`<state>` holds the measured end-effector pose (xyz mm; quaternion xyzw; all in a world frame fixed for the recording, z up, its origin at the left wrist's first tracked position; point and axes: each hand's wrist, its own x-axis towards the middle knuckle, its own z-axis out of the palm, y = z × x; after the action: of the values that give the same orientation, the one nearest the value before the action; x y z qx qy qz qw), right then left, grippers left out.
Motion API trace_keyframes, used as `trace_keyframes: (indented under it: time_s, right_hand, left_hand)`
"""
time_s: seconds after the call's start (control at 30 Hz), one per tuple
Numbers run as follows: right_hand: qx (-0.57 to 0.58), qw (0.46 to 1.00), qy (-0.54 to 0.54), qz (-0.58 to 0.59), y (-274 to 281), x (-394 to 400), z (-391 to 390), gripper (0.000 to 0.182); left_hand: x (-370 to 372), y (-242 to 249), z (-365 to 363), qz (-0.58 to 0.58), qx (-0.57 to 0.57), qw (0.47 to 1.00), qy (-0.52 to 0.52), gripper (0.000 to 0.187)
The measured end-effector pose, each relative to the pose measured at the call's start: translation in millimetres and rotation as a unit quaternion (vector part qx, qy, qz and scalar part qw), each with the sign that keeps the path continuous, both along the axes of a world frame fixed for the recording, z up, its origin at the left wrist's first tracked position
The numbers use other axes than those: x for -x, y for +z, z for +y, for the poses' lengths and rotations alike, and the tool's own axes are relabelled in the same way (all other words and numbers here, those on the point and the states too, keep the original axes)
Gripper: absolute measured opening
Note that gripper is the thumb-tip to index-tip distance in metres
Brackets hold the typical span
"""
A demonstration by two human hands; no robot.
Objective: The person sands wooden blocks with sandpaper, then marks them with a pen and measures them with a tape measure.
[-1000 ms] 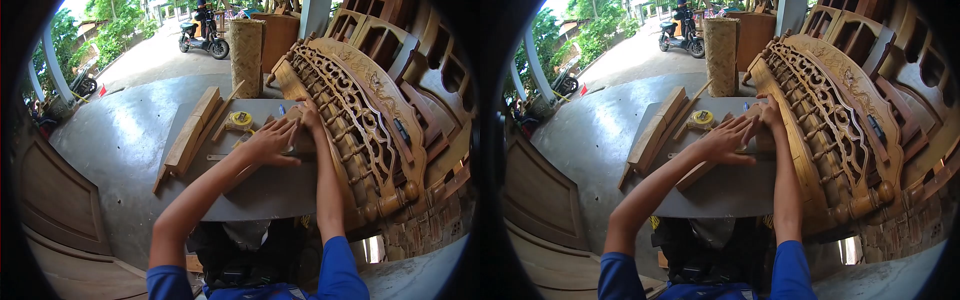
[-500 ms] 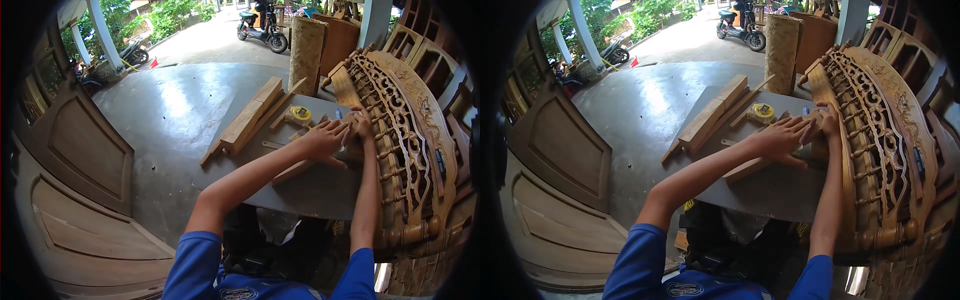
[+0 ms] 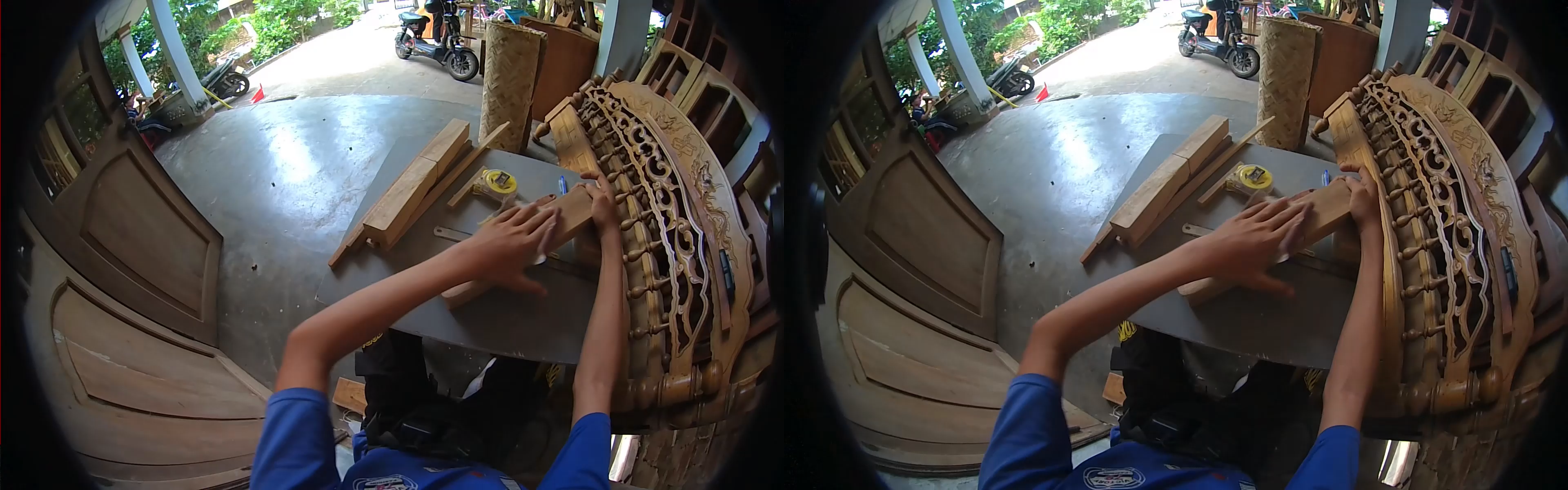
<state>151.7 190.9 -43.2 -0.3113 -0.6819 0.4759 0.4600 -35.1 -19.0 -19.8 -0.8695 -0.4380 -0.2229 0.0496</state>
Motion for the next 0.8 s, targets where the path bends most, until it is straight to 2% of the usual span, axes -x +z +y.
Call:
trace_keyframes:
  time_s: [0.07,0.17,0.2,0.23,0.27,0.3,0.37,0.47,0.53,0.67,0.73,0.8]
  right_hand:
    - [-0.024,1.0,-0.003,-0.006,-3,3,8,0.024]
    - [-0.048,0.998,-0.02,-0.022,-9,-3,13,0.023]
    - [-0.049,0.998,-0.025,-0.012,-5,-1,7,0.022]
    - [-0.083,0.993,-0.053,-0.059,8,1,-13,0.021]
    - [-0.173,0.977,-0.1,-0.08,10,2,-18,0.022]
    - [-0.064,0.995,-0.07,-0.044,3,4,-8,0.025]
    - [-0.076,0.993,-0.081,-0.042,-1,8,-5,0.026]
    - [-0.021,0.996,-0.081,-0.038,6,10,-15,0.025]
    - [-0.062,0.993,-0.081,-0.06,0,8,-8,0.025]
    - [-0.092,0.991,-0.095,-0.034,-1,4,-4,0.025]
    - [-0.082,0.992,-0.086,-0.029,-2,1,-4,0.024]
    - [-0.042,0.997,-0.064,-0.009,-1,2,-6,0.023]
  left_hand:
    - [-35,5,37,0.006,0.035,0.998,0.048,0.106]
    - [-41,11,29,0.064,0.018,0.996,0.051,0.105]
    - [-29,9,17,0.033,0.04,0.998,0.021,0.104]
    - [-16,10,-6,0.014,0.049,0.998,0.021,0.104]
    - [0,13,-35,0.048,0.086,0.994,0.047,0.106]
    - [14,16,-63,0.049,0.121,0.989,0.069,0.109]
    - [36,25,-109,0.034,0.17,0.98,0.096,0.106]
    - [16,26,-87,0.078,0.152,0.978,0.119,0.111]
    - [0,11,-34,0.068,0.07,0.993,0.061,0.106]
    - [-40,9,45,0.038,0.028,0.998,0.039,0.105]
    - [-41,15,35,0.026,0.05,0.998,0.037,0.105]
    - [-23,14,-7,0.047,0.058,0.997,0.035,0.106]
